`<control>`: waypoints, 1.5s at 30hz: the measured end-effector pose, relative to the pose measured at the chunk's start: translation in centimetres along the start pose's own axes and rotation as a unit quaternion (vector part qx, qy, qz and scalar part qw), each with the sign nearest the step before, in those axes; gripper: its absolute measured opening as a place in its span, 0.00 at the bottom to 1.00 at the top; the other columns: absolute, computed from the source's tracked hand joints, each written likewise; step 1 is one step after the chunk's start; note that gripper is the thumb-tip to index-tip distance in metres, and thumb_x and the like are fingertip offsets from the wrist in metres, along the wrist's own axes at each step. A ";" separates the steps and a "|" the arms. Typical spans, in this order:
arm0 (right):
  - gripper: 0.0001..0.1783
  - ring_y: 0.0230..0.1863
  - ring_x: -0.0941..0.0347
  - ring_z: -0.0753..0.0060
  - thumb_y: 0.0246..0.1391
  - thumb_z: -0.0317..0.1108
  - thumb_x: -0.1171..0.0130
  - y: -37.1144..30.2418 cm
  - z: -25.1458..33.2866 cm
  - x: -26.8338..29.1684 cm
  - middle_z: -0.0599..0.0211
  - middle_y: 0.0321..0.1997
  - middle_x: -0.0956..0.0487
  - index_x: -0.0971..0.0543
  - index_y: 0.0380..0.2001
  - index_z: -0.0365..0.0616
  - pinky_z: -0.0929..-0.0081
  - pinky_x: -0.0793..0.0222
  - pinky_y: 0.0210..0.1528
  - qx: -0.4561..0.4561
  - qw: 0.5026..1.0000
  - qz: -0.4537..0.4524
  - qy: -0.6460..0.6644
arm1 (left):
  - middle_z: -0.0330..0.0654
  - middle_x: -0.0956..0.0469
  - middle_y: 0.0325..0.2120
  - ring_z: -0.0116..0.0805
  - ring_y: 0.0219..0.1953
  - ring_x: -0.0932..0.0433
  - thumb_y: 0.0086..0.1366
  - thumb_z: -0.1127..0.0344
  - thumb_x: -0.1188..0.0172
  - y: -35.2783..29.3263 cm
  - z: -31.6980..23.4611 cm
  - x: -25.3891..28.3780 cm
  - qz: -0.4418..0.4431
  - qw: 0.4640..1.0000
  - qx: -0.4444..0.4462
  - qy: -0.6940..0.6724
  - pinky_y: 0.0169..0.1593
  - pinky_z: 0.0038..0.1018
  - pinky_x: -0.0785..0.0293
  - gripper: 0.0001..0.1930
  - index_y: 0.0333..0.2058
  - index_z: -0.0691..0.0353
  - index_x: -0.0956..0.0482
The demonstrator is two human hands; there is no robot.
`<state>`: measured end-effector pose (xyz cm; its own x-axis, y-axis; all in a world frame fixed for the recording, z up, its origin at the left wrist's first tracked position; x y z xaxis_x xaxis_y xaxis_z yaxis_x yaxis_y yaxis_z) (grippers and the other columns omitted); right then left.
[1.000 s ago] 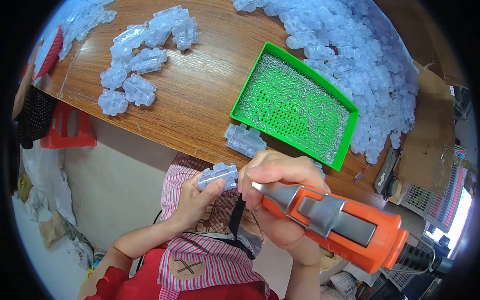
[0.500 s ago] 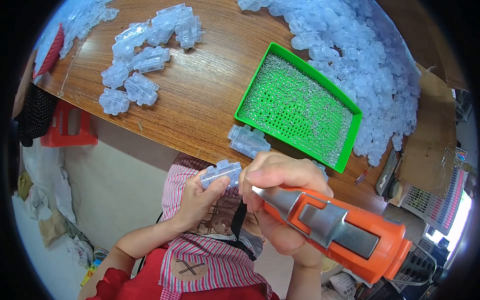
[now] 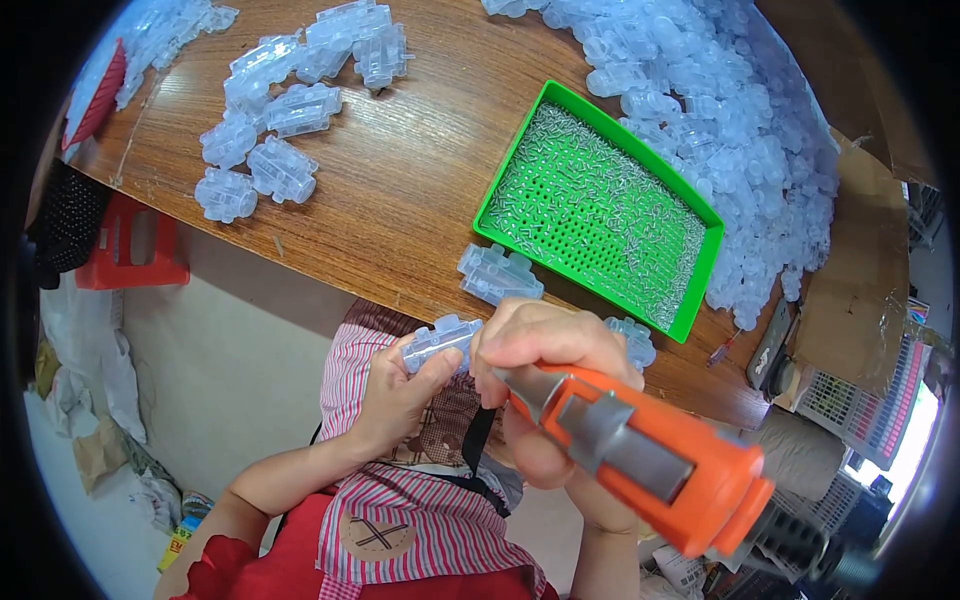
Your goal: The person picks up a plastic part, inserts metal pins into it by hand, and then uses a power tool to drive them in. This process is repeated for several plastic parts, which are then placed on the table.
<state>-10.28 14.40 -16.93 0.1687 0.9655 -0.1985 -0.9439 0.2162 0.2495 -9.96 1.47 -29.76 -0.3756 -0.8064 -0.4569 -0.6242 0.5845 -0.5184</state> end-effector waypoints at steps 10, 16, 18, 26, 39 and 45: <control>0.39 0.21 0.35 0.74 0.39 0.71 0.39 0.0 -0.6 -0.9 0.70 0.18 0.31 0.29 0.33 0.41 0.76 0.38 0.23 0.017 0.999 -0.018 -0.032 | 0.35 0.22 0.34 0.17 0.34 0.27 0.64 0.70 0.41 0.3 0.2 -0.1 -0.014 0.999 -0.028 -0.025 0.38 0.17 0.29 0.10 0.40 0.71 0.24; 0.40 0.20 0.35 0.76 0.45 0.68 0.40 -0.1 -0.8 -0.6 0.71 0.18 0.31 0.27 0.40 0.39 0.76 0.37 0.23 -0.020 0.995 -0.004 -0.094 | 0.35 0.22 0.34 0.18 0.35 0.26 0.64 0.69 0.40 0.4 0.3 0.2 0.003 1.000 0.005 -0.025 0.40 0.18 0.28 0.11 0.41 0.70 0.25; 0.39 0.20 0.34 0.76 0.47 0.67 0.41 -0.2 -0.7 -0.3 0.71 0.18 0.30 0.29 0.42 0.38 0.75 0.36 0.24 -0.049 0.993 -0.036 -0.100 | 0.35 0.22 0.35 0.19 0.36 0.26 0.63 0.69 0.40 0.4 -0.2 0.4 -0.013 0.999 0.018 -0.026 0.41 0.19 0.28 0.12 0.42 0.69 0.26; 0.37 0.22 0.34 0.73 0.54 0.69 0.52 1.7 3.0 0.4 0.70 0.19 0.31 0.30 0.38 0.39 0.74 0.31 0.25 0.067 0.977 -0.128 -0.159 | 0.39 0.24 0.39 0.22 0.42 0.26 0.64 0.68 0.40 -0.2 -1.0 0.0 0.051 0.999 0.009 -0.003 0.48 0.23 0.29 0.16 0.47 0.66 0.33; 0.40 0.29 0.32 0.71 0.40 0.65 0.34 -0.2 1.0 1.0 0.67 0.24 0.28 0.25 0.41 0.37 0.72 0.34 0.32 0.016 0.995 -0.076 0.069 | 0.36 0.23 0.32 0.18 0.29 0.26 0.65 0.64 0.39 0.9 0.1 -1.2 0.118 0.988 0.097 0.013 0.34 0.17 0.26 0.16 0.45 0.67 0.30; 0.42 0.23 0.34 0.72 0.48 0.75 0.51 0.1 0.1 0.8 0.67 0.19 0.29 0.28 0.39 0.41 0.74 0.34 0.24 0.063 0.995 -0.068 -0.026 | 0.37 0.21 0.30 0.17 0.28 0.25 0.63 0.65 0.37 1.1 0.1 -1.3 0.088 0.991 0.100 -0.015 0.33 0.16 0.25 0.14 0.42 0.69 0.27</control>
<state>-10.26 15.18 -16.97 0.3109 0.9313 -0.1896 -0.8689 0.3594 0.3404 -10.13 3.14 -29.79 -0.4444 -0.6885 -0.5732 -0.4016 0.7250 -0.5595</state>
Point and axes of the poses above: each hand's wrist, its own y-axis towards the middle knuckle, its own x-axis out of the back of the hand, z = x × y, the point moved 7 cm from there along y, towards the middle knuckle
